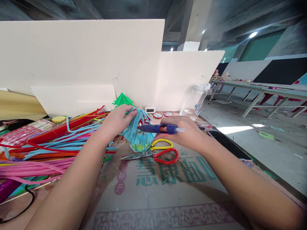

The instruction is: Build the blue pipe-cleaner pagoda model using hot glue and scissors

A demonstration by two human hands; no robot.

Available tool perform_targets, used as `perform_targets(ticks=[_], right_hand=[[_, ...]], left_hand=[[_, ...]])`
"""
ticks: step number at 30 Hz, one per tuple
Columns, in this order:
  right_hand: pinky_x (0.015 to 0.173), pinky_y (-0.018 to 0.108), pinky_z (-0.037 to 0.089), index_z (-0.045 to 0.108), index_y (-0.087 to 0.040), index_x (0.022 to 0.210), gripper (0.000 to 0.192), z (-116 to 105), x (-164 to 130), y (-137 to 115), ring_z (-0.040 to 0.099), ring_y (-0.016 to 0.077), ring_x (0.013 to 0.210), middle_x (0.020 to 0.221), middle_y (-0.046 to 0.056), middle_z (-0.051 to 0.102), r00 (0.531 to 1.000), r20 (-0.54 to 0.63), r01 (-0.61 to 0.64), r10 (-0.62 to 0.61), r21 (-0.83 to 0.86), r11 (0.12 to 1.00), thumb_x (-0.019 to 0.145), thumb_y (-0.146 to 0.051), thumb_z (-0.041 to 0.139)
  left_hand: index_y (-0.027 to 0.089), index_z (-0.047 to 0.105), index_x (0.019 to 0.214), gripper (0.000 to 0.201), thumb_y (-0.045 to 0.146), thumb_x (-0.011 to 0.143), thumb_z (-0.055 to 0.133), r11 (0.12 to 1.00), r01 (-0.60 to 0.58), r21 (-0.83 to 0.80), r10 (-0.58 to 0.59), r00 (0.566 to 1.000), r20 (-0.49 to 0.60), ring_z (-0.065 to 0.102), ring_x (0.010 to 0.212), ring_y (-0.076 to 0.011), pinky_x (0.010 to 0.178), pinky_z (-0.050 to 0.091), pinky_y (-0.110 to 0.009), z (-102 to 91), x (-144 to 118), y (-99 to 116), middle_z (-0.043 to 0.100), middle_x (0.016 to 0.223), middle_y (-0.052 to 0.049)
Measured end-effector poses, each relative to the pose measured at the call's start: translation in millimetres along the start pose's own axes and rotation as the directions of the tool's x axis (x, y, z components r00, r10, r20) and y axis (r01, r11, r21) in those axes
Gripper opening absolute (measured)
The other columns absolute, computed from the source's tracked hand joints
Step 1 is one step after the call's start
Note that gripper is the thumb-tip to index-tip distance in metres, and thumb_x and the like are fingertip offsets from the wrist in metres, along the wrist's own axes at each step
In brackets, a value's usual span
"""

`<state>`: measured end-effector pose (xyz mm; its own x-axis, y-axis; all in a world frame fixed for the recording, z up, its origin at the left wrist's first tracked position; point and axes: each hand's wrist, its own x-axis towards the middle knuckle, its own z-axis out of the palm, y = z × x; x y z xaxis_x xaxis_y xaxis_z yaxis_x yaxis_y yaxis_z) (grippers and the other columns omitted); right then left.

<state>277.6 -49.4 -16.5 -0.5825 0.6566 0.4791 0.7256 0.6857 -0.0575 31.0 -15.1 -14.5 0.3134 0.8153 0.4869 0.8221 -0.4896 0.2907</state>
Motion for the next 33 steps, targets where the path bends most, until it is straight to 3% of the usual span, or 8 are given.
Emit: perform_targets(ticks=[14, 22, 33], right_hand=[[0.057, 0.026, 0.029, 0.066, -0.02, 0.078, 0.04, 2.0, 1.4, 1.9, 0.057, 0.0152, 0.063, 0.071, 0.001, 0.068, 0.995, -0.052, -0.081, 0.082, 0.027, 0.996, 0.078, -0.06, 0.069], [0.065, 0.028, 0.04, 0.072, -0.022, 0.091, 0.04, 2.6, 1.0, 2.2, 0.066, 0.023, 0.079, 0.081, 0.006, 0.073, 0.99, -0.091, -0.1, 0.106, 0.06, 0.993, 0.078, -0.06, 0.069], [0.065, 0.028, 0.039, 0.07, -0.021, 0.084, 0.036, 1.6, 1.9, 2.3, 0.065, 0.0211, 0.078, 0.083, 0.005, 0.072, 0.986, -0.115, -0.107, 0.118, 0.099, 0.989, 0.08, -0.056, 0.069]], left_hand=[[0.019, 0.061, 0.088, 0.036, 0.045, 0.096, 0.038, 1.0, 0.0, -0.019, 0.0, 1.0, 0.004, 0.057, 0.088, -0.0219, 0.073, 0.039, -0.032, -0.7, -0.6, -0.5, 0.062, 0.09, -0.005], [0.019, 0.062, 0.086, 0.037, 0.045, 0.096, 0.038, 1.0, 0.002, -0.02, -0.001, 1.0, 0.017, 0.057, 0.087, -0.0221, 0.072, 0.039, -0.031, -2.0, 0.5, 1.1, 0.064, 0.088, -0.005], [0.019, 0.065, 0.091, 0.038, 0.046, 0.096, 0.039, 0.999, -0.009, -0.054, 0.01, 1.0, 0.021, 0.058, 0.093, -0.0233, 0.075, 0.041, -0.031, -3.5, -0.2, 1.1, 0.066, 0.095, -0.006]])
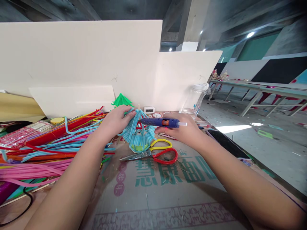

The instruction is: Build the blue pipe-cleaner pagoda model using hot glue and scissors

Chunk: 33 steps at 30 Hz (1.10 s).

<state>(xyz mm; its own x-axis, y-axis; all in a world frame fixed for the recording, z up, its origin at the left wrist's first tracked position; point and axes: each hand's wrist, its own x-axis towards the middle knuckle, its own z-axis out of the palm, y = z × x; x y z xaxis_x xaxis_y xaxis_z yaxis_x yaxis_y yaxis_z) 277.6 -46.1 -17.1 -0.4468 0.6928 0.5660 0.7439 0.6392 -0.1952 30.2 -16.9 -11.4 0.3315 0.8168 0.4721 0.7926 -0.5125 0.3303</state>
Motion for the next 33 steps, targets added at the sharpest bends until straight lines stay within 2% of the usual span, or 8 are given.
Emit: perform_targets(ticks=[5, 11, 15, 20, 24, 29, 33], right_hand=[[0.066, 0.028, 0.039, 0.07, -0.02, 0.084, 0.038, -0.6, -0.2, 0.0, 0.065, 0.0211, 0.079, 0.085, 0.006, 0.072, 1.0, 0.002, -0.03, 0.03, 0.024, 0.999, 0.079, -0.058, 0.069], [0.065, 0.028, 0.041, 0.072, -0.021, 0.096, 0.039, -0.3, -1.4, -0.2, 0.066, 0.0214, 0.077, 0.086, 0.007, 0.074, 0.997, -0.05, -0.062, 0.066, 0.068, 0.996, 0.079, -0.055, 0.071], [0.064, 0.028, 0.041, 0.073, -0.021, 0.097, 0.039, -0.9, -0.9, -0.7, 0.067, 0.0208, 0.074, 0.085, 0.007, 0.075, 0.995, -0.046, -0.09, 0.093, 0.067, 0.994, 0.079, -0.055, 0.07], [0.066, 0.029, 0.042, 0.074, -0.021, 0.097, 0.039, -2.9, -1.2, -0.2, 0.067, 0.0215, 0.077, 0.087, 0.007, 0.075, 0.995, -0.034, -0.091, 0.093, 0.05, 0.995, 0.077, -0.055, 0.072], [0.063, 0.028, 0.04, 0.073, -0.022, 0.099, 0.04, -2.1, -1.7, 0.4, 0.065, 0.0196, 0.072, 0.081, 0.006, 0.074, 0.995, -0.05, -0.087, 0.089, 0.052, 0.995, 0.079, -0.056, 0.07], [0.056, 0.027, 0.034, 0.071, -0.021, 0.087, 0.039, 1.4, 0.2, 4.4, 0.055, 0.0145, 0.056, 0.065, 0.002, 0.068, 0.988, -0.1, -0.114, 0.116, 0.023, 0.993, 0.078, -0.059, 0.07], [0.053, 0.027, 0.03, 0.066, -0.02, 0.077, 0.039, 5.0, 1.3, 8.2, 0.049, 0.0132, 0.053, 0.059, 0.0, 0.061, 0.982, -0.14, -0.126, 0.127, 0.02, 0.992, 0.081, -0.059, 0.065]], left_hand=[[0.019, 0.065, 0.092, 0.036, 0.044, 0.096, 0.039, 1.0, 0.003, -0.004, -0.003, 1.0, 0.002, 0.058, 0.092, -0.0229, 0.074, 0.04, -0.031, 0.8, -0.7, -0.8, 0.065, 0.094, -0.005], [0.019, 0.064, 0.09, 0.035, 0.043, 0.096, 0.039, 1.0, 0.001, -0.004, -0.001, 1.0, 0.004, 0.058, 0.09, -0.0226, 0.072, 0.04, -0.031, 0.4, -0.4, -0.5, 0.065, 0.092, -0.005], [0.019, 0.064, 0.091, 0.035, 0.043, 0.096, 0.039, 1.0, 0.006, -0.014, -0.006, 1.0, 0.005, 0.058, 0.089, -0.0229, 0.071, 0.04, -0.031, 0.7, -0.4, 0.4, 0.065, 0.092, -0.005], [0.02, 0.065, 0.092, 0.036, 0.045, 0.095, 0.039, 0.999, 0.026, -0.022, -0.026, 1.0, 0.007, 0.058, 0.089, -0.0232, 0.07, 0.04, -0.031, 1.1, -0.7, 0.7, 0.066, 0.09, -0.005], [0.02, 0.064, 0.091, 0.035, 0.044, 0.095, 0.039, 1.0, 0.018, -0.019, -0.018, 1.0, 0.009, 0.058, 0.089, -0.023, 0.071, 0.04, -0.031, 0.4, -0.8, 0.4, 0.066, 0.09, -0.005], [0.019, 0.062, 0.086, 0.034, 0.042, 0.096, 0.039, 1.0, 0.004, -0.017, -0.004, 1.0, 0.007, 0.058, 0.088, -0.0225, 0.072, 0.04, -0.031, -0.1, -0.9, 1.0, 0.064, 0.091, -0.005], [0.019, 0.064, 0.093, 0.035, 0.043, 0.095, 0.039, 1.0, 0.024, 0.001, -0.023, 1.0, -0.007, 0.058, 0.089, -0.0229, 0.076, 0.041, -0.032, 0.5, -0.7, 1.5, 0.066, 0.097, -0.006]])
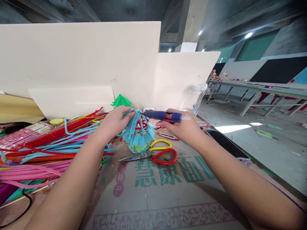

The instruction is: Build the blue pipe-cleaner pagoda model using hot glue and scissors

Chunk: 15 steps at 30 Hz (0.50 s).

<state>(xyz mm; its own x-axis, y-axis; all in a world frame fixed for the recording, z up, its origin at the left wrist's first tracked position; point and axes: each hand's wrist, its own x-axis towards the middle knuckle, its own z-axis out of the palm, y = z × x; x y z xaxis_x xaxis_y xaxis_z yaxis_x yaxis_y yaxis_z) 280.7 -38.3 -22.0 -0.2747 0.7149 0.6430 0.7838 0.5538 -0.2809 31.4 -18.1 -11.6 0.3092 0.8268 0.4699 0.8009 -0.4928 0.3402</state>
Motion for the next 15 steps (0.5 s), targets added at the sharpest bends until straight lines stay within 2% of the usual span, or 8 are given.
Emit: perform_targets(ticks=[4, 8, 10, 12, 15], right_hand=[[0.053, 0.026, 0.034, 0.06, -0.02, 0.08, 0.037, -2, 1, -1, 0.053, 0.0142, 0.058, 0.066, 0.0, 0.062, 0.998, 0.001, -0.059, 0.06, 0.161, 0.985, 0.081, -0.057, 0.064], [0.061, 0.026, 0.043, 0.054, -0.02, 0.083, 0.034, -6, 7, 8, 0.058, 0.0151, 0.066, 0.071, 0.001, 0.064, 0.996, -0.043, -0.057, 0.081, 0.399, 0.915, 0.086, -0.053, 0.058], [0.065, 0.027, 0.045, 0.055, -0.019, 0.084, 0.034, -2, 10, 23, 0.059, 0.015, 0.068, 0.074, 0.002, 0.066, 0.991, -0.07, -0.076, 0.115, 0.418, 0.905, 0.09, -0.053, 0.051], [0.069, 0.029, 0.047, 0.059, -0.018, 0.082, 0.037, 9, 13, 46, 0.06, 0.016, 0.071, 0.078, 0.005, 0.068, 0.98, -0.038, -0.166, 0.193, 0.368, 0.915, 0.091, -0.052, 0.048], [0.076, 0.032, 0.048, 0.066, -0.015, 0.087, 0.036, 34, 16, 83, 0.063, 0.019, 0.081, 0.088, 0.008, 0.072, 0.952, 0.056, -0.302, 0.299, 0.3, 0.905, 0.086, -0.049, 0.057]], left_hand=[[0.019, 0.065, 0.097, 0.036, 0.044, 0.095, 0.038, 1.0, 0.005, 0.013, -0.005, 1.0, 0.006, 0.059, 0.094, -0.0238, 0.078, 0.043, -0.033, 0.8, 0, -1, 0.067, 0.1, -0.007], [0.02, 0.065, 0.095, 0.037, 0.046, 0.095, 0.038, 0.999, 0.021, 0.041, -0.021, 1.0, 0.013, 0.059, 0.093, -0.0248, 0.079, 0.043, -0.034, 0.2, 1, -4, 0.067, 0.098, -0.007], [0.02, 0.064, 0.092, 0.039, 0.047, 0.096, 0.036, 0.998, 0.052, 0.046, -0.052, 0.999, -0.018, 0.06, 0.09, -0.0253, 0.078, 0.043, -0.035, -2.8, 1, -7, 0.066, 0.095, -0.007], [0.019, 0.062, 0.093, 0.041, 0.047, 0.097, 0.032, 0.996, 0.094, 0.011, -0.092, 0.991, -0.099, 0.06, 0.089, -0.0252, 0.077, 0.043, -0.035, -9.1, 0, -8, 0.066, 0.094, -0.008], [0.019, 0.06, 0.099, 0.039, 0.045, 0.098, 0.031, 0.982, 0.129, -0.136, -0.161, 0.953, -0.256, 0.059, 0.085, -0.0223, 0.073, 0.045, -0.034, -23.6, -4, -6, 0.065, 0.093, -0.008]])
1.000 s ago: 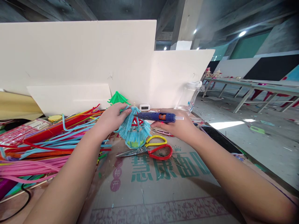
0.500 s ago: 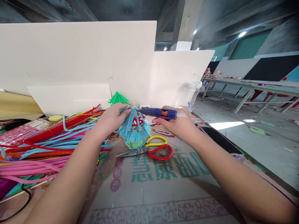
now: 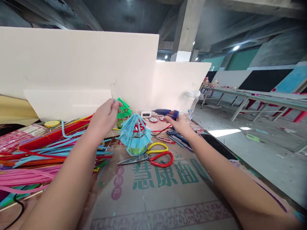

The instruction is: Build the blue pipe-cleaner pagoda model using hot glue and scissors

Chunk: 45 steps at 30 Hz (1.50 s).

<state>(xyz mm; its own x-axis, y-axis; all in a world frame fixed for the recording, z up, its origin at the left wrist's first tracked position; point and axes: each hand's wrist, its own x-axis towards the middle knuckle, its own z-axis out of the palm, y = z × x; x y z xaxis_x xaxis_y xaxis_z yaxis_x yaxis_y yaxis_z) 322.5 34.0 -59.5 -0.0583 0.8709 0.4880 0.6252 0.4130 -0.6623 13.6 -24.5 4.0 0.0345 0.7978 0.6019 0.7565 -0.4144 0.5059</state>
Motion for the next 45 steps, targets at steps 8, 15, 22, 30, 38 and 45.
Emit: perform_targets(ticks=[8, 15, 22, 30, 38, 45], right_hand=[[0.074, 0.031, 0.049, 0.069, -0.012, 0.09, 0.032, 52, 42, 40, 0.064, 0.019, 0.081, 0.083, 0.006, 0.073, 0.984, 0.106, -0.14, 0.142, -0.02, 0.99, 0.078, -0.041, 0.073], [0.082, 0.038, 0.055, 0.063, -0.014, 0.11, 0.026, 80, 48, 44, 0.065, 0.0181, 0.094, 0.109, 0.007, 0.066, 0.972, 0.115, -0.212, 0.203, 0.075, 0.974, 0.093, -0.034, 0.06], [0.058, 0.029, 0.053, 0.06, -0.018, 0.085, 0.038, 58, 42, 36, 0.063, 0.0156, 0.062, 0.075, 0.005, 0.069, 0.975, -0.053, -0.182, 0.218, 0.377, 0.908, 0.08, -0.055, 0.066], [0.061, 0.024, 0.053, 0.063, -0.021, 0.082, 0.036, -2, -2, -21, 0.058, 0.0099, 0.06, 0.082, 0.002, 0.067, 0.994, 0.029, -0.095, 0.105, 0.698, 0.709, 0.073, -0.054, 0.075], [0.076, 0.036, 0.055, 0.068, -0.02, 0.083, 0.045, -7, -55, -58, 0.067, 0.0214, 0.077, 0.083, 0.007, 0.072, 0.938, 0.253, 0.153, -0.237, 0.311, 0.938, 0.078, -0.064, 0.065], [0.059, 0.028, 0.047, 0.061, -0.02, 0.083, 0.031, 0, -65, -74, 0.058, 0.0165, 0.065, 0.072, 0.001, 0.063, 0.934, 0.23, 0.241, -0.272, 0.153, 0.958, 0.077, -0.048, 0.072]], left_hand=[[0.025, 0.071, 0.096, 0.031, 0.049, 0.088, 0.054, 0.916, 0.061, -0.396, -0.041, 0.997, 0.06, 0.047, 0.062, -0.0135, 0.055, 0.039, -0.028, -32.9, -9, 14, 0.061, 0.08, -0.001], [0.022, 0.07, 0.084, 0.034, 0.053, 0.088, 0.057, 0.913, 0.046, -0.406, 0.041, 0.978, 0.203, 0.048, 0.061, -0.0133, 0.057, 0.039, -0.027, -42.0, -11, 12, 0.053, 0.063, 0.0], [0.021, 0.063, 0.083, 0.036, 0.052, 0.093, 0.047, 0.895, 0.027, -0.446, 0.059, 0.982, 0.178, 0.057, 0.067, -0.0145, 0.063, 0.045, -0.028, -41.9, -8, 7, 0.061, 0.072, -0.002], [0.019, 0.066, 0.095, 0.036, 0.042, 0.092, 0.038, 0.992, 0.118, 0.05, -0.125, 0.975, 0.186, 0.054, 0.066, -0.0182, 0.059, 0.037, -0.029, -14.8, 2, -7, 0.058, 0.07, -0.002], [0.023, 0.068, 0.109, 0.051, 0.061, 0.084, 0.046, 0.988, 0.014, 0.152, -0.079, 0.9, 0.428, 0.063, 0.093, -0.0256, 0.069, 0.044, -0.029, 10.2, 3, -15, 0.072, 0.099, -0.004], [0.022, 0.068, 0.103, 0.049, 0.061, 0.083, 0.046, 0.986, -0.014, 0.163, -0.06, 0.896, 0.441, 0.063, 0.084, -0.0237, 0.067, 0.043, -0.029, 8.3, 2, -11, 0.071, 0.094, -0.003]])
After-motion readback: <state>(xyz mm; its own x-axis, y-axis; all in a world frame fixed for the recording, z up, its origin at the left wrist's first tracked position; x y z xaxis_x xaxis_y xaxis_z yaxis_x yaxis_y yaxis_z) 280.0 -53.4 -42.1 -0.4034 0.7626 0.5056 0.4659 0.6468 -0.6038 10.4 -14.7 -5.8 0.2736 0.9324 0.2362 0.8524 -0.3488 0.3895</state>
